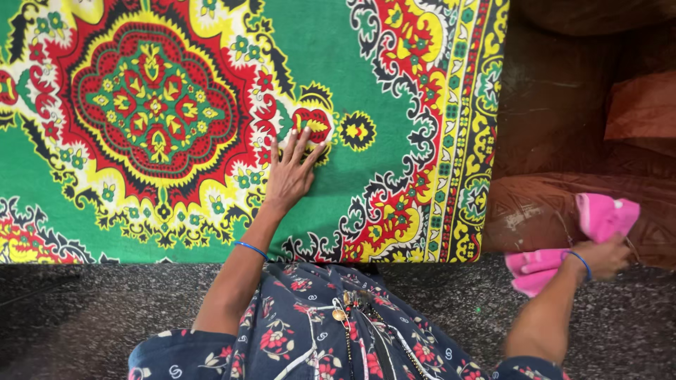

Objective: The person folds a pink towel by laying it flat on a table, folding its sides toward the center, and smoothing the fabric by hand.

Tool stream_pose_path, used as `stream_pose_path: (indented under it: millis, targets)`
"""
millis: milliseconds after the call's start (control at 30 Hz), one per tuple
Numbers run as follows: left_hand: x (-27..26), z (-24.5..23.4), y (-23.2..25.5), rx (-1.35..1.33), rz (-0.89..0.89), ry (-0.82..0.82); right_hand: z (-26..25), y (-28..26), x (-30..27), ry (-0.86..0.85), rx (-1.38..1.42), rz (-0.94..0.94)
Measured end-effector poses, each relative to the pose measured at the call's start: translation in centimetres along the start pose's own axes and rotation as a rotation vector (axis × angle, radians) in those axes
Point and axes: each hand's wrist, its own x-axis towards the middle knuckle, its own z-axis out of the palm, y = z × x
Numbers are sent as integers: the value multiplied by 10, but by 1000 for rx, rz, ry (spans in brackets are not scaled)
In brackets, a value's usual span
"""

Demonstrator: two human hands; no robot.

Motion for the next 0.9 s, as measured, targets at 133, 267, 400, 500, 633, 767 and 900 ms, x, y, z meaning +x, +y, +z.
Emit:
stream_pose_path:
  millis: [133, 267, 400, 500, 633, 767, 900]
  targets:
    - [-6, -5, 3, -74, -28, 8, -104, -34, -24, 384, 344, -505]
    - [-18, -7, 4, -212, -64, 81, -216, -93, -78, 570, 547, -1024]
    - [-31, -7, -1, -1145, -380, 369, -266, -169, -149, 634, 443, -1391]
    - [-24, -9, -51, -1907, -643, 266, -282, -229, -225, 571, 648, -1784]
    - [-62, -45, -97, -2099, -333, -83, -304, -276, -322, 534, 763, -2106]
    - [-119, -83, -102, -2218, -245, -204, -317, -284, -405, 328, 773, -2335]
    - [-176, -105, -112, -1978, -377, -32, -331, -273, -459, 172, 592, -2355]
